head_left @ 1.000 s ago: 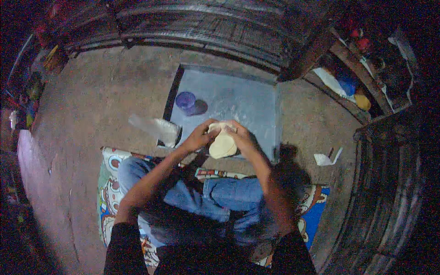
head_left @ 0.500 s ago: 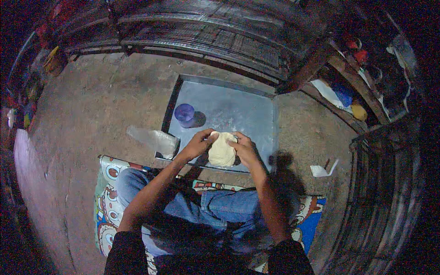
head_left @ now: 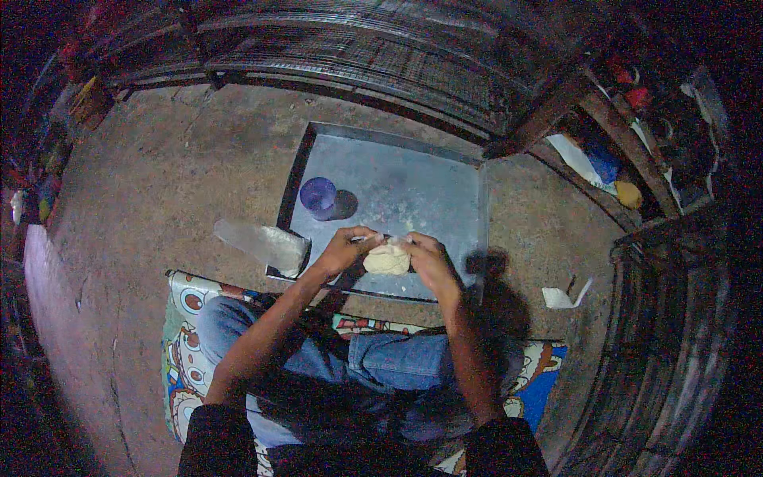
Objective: The person kneads a piece of dough on a metal tray using both hands while sitting on the floor.
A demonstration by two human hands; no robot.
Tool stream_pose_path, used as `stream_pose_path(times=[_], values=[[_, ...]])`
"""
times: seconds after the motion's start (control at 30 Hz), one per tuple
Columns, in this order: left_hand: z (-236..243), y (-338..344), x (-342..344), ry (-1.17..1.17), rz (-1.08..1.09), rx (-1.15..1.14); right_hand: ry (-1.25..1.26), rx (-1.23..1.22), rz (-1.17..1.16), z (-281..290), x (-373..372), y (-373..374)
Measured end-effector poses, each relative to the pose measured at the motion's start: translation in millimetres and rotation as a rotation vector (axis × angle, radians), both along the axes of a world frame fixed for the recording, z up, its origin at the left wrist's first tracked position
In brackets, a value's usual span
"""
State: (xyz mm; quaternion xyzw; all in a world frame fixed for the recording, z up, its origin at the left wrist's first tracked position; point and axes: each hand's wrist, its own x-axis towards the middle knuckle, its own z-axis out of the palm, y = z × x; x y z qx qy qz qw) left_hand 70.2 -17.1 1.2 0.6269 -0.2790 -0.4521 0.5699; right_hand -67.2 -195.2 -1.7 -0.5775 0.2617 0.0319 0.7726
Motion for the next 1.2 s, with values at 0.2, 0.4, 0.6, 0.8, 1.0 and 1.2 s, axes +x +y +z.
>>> stream_pose_path(times=[0.2,0.4,0.6,0.8,1.0,1.2], values=[[-6,6,-1,0.085,-0.075,0.125,-0.182,-0.022,-0.096,5,5,15],[-9,1,-4,0.003,-0.091,-0.069,-0.072,-0.356,0.151,-11,0,-2],[-13,8,5,-0.077,-0.025,-0.119,-0.003,-0.229,0.134,19,4,13],[-2,4,6,0.240,-0.021,0.005,-0.096,0.006,0.032,16,-1,10],[-4,12,7,0.189,-0.052,-0.089,-0.093,-0.334,0.238,-10,0,-5],[26,8,9,-0.087,-0.261,0.145,-0.120,-0.637,0.280,16,3,13]])
